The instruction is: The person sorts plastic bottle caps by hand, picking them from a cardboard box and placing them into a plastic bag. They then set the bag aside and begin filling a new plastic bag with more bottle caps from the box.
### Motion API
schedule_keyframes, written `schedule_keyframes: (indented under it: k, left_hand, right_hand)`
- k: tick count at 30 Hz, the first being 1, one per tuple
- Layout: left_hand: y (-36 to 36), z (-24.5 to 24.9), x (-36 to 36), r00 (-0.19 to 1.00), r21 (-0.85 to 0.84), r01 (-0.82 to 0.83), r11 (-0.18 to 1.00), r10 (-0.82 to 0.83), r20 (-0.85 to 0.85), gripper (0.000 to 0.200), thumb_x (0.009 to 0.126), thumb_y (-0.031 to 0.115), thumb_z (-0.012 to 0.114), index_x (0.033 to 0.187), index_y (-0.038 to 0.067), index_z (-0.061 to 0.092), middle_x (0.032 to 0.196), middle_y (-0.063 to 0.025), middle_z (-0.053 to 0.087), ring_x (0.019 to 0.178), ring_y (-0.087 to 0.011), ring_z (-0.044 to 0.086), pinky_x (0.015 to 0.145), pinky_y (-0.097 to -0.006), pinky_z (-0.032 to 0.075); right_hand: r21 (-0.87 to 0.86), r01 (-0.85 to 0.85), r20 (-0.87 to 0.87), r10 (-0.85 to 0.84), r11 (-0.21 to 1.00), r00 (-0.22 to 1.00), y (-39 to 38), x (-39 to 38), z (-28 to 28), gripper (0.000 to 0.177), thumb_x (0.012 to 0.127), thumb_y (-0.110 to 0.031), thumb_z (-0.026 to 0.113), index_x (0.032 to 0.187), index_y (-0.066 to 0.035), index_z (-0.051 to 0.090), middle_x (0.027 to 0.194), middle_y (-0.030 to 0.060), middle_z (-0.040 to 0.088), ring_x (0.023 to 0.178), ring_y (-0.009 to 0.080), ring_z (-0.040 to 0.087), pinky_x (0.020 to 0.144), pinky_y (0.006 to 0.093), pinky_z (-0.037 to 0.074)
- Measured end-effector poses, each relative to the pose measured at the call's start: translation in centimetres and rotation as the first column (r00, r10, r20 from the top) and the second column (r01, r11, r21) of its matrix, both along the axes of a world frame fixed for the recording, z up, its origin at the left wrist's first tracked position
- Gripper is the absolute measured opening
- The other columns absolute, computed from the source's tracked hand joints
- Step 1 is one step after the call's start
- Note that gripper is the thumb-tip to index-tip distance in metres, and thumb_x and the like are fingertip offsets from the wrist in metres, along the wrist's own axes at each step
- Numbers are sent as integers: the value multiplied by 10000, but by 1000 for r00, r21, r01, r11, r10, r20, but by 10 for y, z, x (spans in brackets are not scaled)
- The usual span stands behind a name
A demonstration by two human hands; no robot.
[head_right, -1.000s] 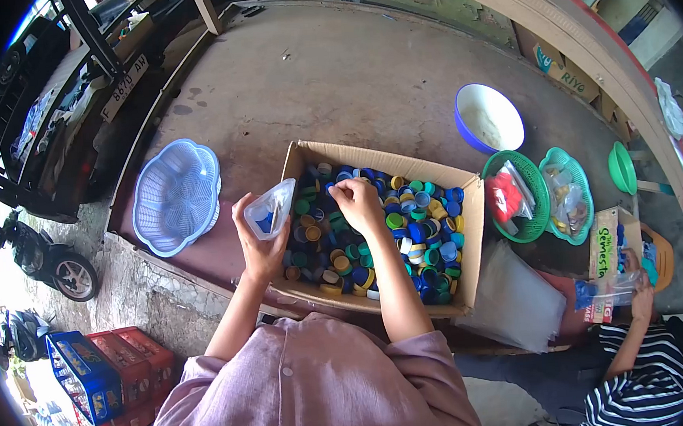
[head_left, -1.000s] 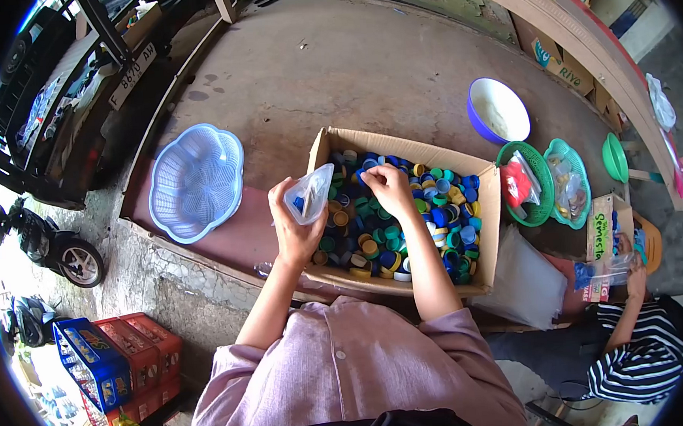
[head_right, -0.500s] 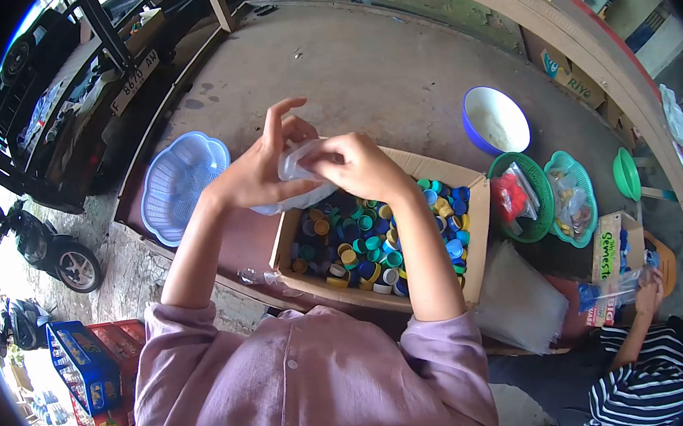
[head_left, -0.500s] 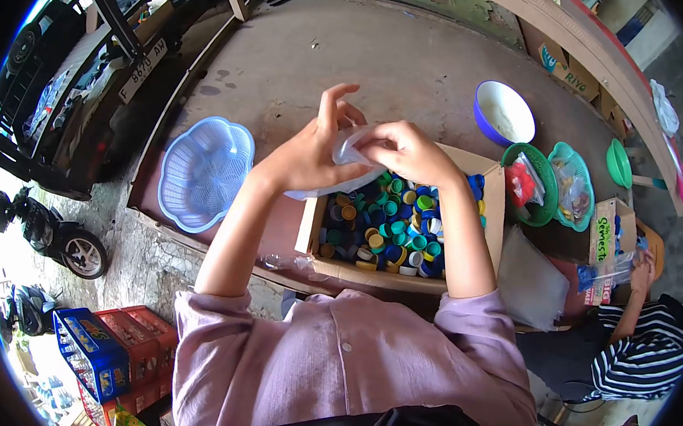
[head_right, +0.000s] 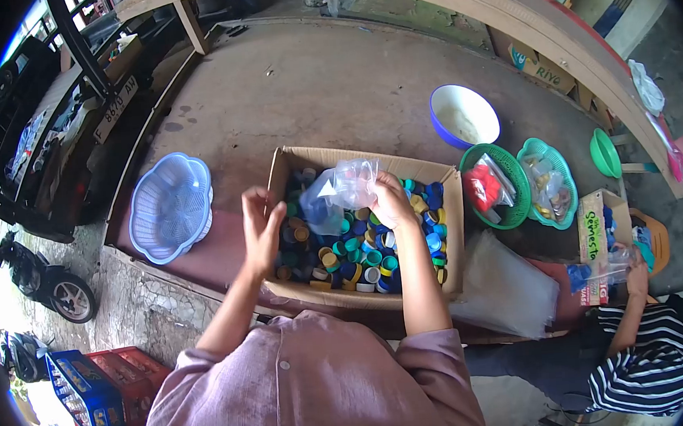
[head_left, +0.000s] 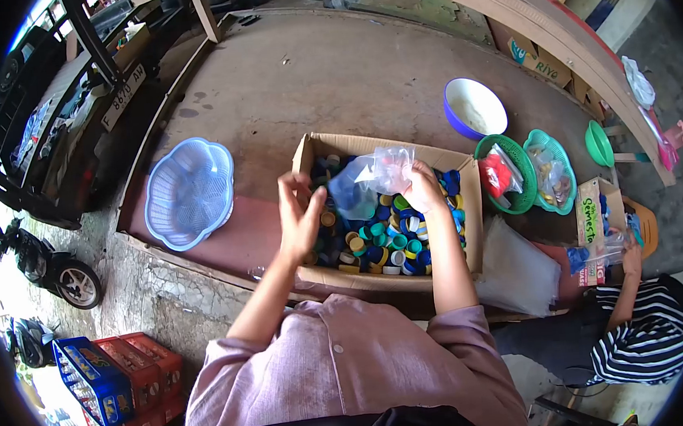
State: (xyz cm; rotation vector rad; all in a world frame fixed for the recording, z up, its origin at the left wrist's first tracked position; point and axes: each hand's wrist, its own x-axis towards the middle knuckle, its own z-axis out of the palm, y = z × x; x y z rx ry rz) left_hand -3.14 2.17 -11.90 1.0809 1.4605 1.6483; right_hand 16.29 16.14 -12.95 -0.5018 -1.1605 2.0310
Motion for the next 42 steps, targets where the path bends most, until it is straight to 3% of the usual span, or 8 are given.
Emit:
schedule_keyframes:
  k: [4, 9, 16, 21, 30, 35, 38, 42]
  left_hand:
    - [-5, -21, 44, 709, -233, 200, 952, 23, 705, 464, 825, 419, 506, 1132, 102, 365, 1171, -69, 406, 1014, -197, 429, 836, -453, 377]
    - [5, -6, 27, 247, 497, 377, 782, -602, 759, 638, 799, 360, 557, 1319, 108, 285, 1312, -64, 365, 1198, -224, 367, 993, -417, 287]
    - [19, 3, 19, 837, 165, 301, 939, -343, 426, 239, 775, 74, 615, 995, 44, 527, 901, -17, 579, 833, -83, 539, 775, -246, 441]
    - [26, -25, 18, 795, 117, 372, 921, -381, 472, 151, 779, 53, 602, 900, 65, 512, 839, -7, 582, 767, -79, 547, 726, -239, 458]
    - [25, -31, 17, 920, 13, 282, 959, -274, 282, 234, 725, -19, 649, 870, 81, 496, 783, 25, 541, 715, -50, 521, 642, -197, 445]
    - [23, -27, 16, 896, 73, 432, 899, -437, 78, 223, 772, 63, 584, 974, 68, 490, 885, -8, 520, 812, -75, 491, 753, -225, 408]
    - [23, -30, 13, 812, 30, 503, 864, -484, 327, 226, 867, 261, 477, 967, 59, 497, 877, -12, 536, 815, -86, 508, 749, -232, 410]
    - [27, -44, 7, 842, -42, 530, 847, -520, 144, 134, 857, 157, 512, 944, 55, 502, 866, -12, 541, 823, -77, 502, 755, -231, 406]
  right_hand:
    - [-127, -161, -369, 104, 979, 923, -8, -7, 27, 265, 814, -70, 454, 1039, 49, 530, 1029, 162, 573, 931, 259, 579, 810, 387, 491]
    - [-278, -205, -584, 4, 938, 812, -17, -4, 7, 323, 806, -164, 535, 1062, 32, 504, 1052, 168, 563, 951, 299, 566, 857, 437, 461]
    - [16, -37, 49, 36, 999, 998, -26, 16, -14, 352, 791, -228, 588, 1063, -15, 524, 1000, 65, 579, 927, 158, 544, 814, 304, 429]
    - [-29, 57, 236, -49, 998, 970, -25, 15, -41, 296, 791, -216, 608, 1007, -17, 570, 918, 29, 588, 858, 127, 551, 760, 276, 441]
    - [592, -15, 350, -240, 806, 906, -36, 2, -31, 281, 710, -188, 702, 936, -43, 619, 915, 59, 609, 831, 152, 566, 717, 290, 452]
    - [456, -73, 398, -130, 887, 908, -36, -1, -30, 354, 718, -281, 688, 955, -29, 610, 860, 56, 622, 761, 132, 576, 664, 280, 460]
    - [482, -72, 349, -115, 873, 930, -33, 3, -31, 365, 725, -259, 687, 977, -10, 597, 859, 56, 618, 768, 121, 569, 666, 269, 459]
    - [515, -23, 403, -218, 857, 889, -40, 1, -20, 353, 741, -230, 677, 994, -1, 587, 870, 63, 617, 778, 121, 570, 690, 266, 462]
